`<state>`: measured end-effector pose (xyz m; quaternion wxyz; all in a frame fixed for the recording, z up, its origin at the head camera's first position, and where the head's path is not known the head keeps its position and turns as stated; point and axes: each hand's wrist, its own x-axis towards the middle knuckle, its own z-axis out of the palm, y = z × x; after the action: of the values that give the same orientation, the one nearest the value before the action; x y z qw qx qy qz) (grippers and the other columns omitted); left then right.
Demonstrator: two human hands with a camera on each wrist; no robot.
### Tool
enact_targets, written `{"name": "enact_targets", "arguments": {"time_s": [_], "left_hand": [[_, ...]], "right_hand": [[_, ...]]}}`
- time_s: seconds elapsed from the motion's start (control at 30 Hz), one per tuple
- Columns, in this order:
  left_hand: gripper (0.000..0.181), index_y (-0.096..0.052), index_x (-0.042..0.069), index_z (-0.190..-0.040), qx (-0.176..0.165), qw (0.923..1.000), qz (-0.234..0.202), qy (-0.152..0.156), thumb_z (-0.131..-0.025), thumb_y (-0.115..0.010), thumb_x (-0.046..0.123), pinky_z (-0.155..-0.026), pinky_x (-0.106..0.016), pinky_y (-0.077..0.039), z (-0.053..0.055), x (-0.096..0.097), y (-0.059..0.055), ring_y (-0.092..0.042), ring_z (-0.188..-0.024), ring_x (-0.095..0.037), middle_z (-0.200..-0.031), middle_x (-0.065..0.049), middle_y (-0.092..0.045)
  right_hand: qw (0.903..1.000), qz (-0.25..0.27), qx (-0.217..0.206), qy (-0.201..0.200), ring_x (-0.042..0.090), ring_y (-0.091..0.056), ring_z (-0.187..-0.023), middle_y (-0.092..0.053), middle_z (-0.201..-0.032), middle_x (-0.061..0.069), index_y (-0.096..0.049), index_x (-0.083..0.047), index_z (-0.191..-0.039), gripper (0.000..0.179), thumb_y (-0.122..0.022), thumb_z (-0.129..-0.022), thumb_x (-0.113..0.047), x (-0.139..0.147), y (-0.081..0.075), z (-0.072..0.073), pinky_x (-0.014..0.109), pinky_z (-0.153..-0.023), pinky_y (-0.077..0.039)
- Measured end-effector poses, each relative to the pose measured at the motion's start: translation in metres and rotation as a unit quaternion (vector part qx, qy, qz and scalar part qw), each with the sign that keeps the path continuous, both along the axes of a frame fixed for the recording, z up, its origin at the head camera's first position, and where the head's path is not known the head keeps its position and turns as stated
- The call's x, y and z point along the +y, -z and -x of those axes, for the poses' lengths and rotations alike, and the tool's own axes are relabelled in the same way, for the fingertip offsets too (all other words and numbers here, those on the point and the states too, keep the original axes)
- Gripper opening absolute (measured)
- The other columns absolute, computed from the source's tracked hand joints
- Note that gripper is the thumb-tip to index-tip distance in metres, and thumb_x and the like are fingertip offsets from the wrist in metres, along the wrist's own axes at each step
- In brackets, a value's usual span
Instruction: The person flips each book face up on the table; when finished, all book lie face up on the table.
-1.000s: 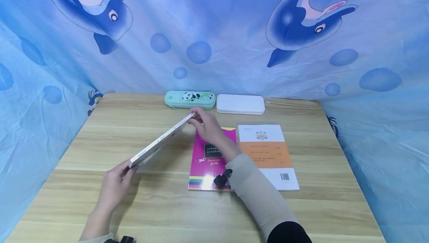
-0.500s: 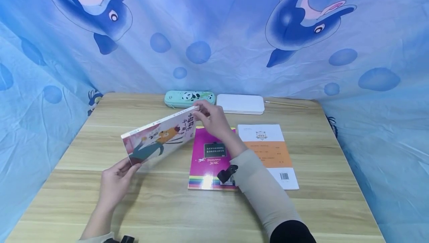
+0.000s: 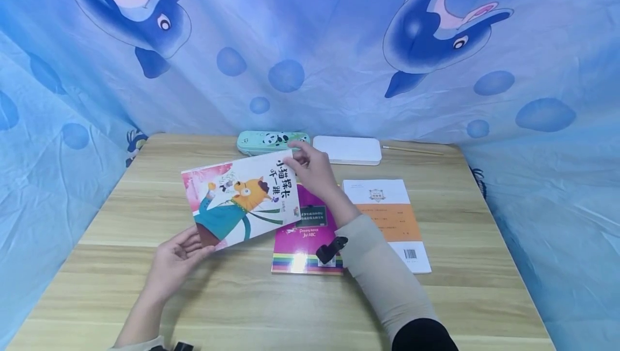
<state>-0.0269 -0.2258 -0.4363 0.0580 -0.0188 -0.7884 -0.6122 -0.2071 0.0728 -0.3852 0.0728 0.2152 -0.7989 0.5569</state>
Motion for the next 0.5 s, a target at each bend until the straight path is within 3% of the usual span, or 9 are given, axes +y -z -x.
{"name": "enact_targets", "arguments": {"time_s": [0.1, 0.23, 0.37, 0.5], "left_hand": [[0.069, -0.045, -0.01, -0.145, -0.04, 0.9986, -0.025, 0.023, -0.083, -0.075, -0.012, -0.084, -0.029, -0.059, 0.0, 0.001, 0.002, -0.071, -0.1, -0.009, -0.123, -0.031, -0.065], [0.086, -0.033, 0.002, -0.157, -0.083, 0.9961, -0.027, 0.011, -0.084, -0.079, -0.002, -0.089, -0.025, -0.057, 0.002, 0.002, 0.003, -0.066, -0.116, -0.019, -0.145, -0.023, -0.052], [0.082, -0.027, 0.002, -0.159, -0.101, 0.9942, -0.037, -0.005, -0.094, -0.074, 0.013, -0.094, -0.017, -0.05, 0.007, 0.003, 0.005, -0.05, -0.136, -0.037, -0.157, -0.023, -0.038], [0.07, -0.028, -0.006, -0.156, -0.108, 0.9935, -0.036, 0.002, -0.101, -0.064, 0.02, -0.097, -0.009, -0.041, 0.009, 0.004, 0.01, -0.035, -0.144, -0.043, -0.159, -0.028, -0.031]], "right_hand": [[0.9989, -0.015, -0.04, 0.018, 0.018, -0.066, -0.08, -0.077, -0.098, 0.007, -0.064, -0.005, -0.131, 0.036, -0.07, -0.098, -0.018, -0.003, 0.01, 0.0, 0.029, -0.071, -0.054], [0.9962, -0.032, -0.072, 0.037, 0.02, -0.067, -0.089, -0.076, -0.106, 0.009, -0.063, -0.005, -0.135, 0.037, -0.067, -0.099, -0.016, -0.009, 0.025, 0.001, 0.033, -0.077, -0.056], [0.993, -0.049, -0.103, 0.032, 0.025, -0.066, -0.104, -0.072, -0.116, 0.011, -0.061, -0.007, -0.139, 0.038, -0.063, -0.101, -0.014, -0.015, 0.039, 0.002, 0.036, -0.087, -0.057], [0.988, -0.072, -0.136, 0.005, 0.025, -0.064, -0.113, -0.068, -0.122, 0.011, -0.057, -0.009, -0.143, 0.043, -0.063, -0.101, -0.013, -0.021, 0.056, 0.001, 0.037, -0.099, -0.054]]}}
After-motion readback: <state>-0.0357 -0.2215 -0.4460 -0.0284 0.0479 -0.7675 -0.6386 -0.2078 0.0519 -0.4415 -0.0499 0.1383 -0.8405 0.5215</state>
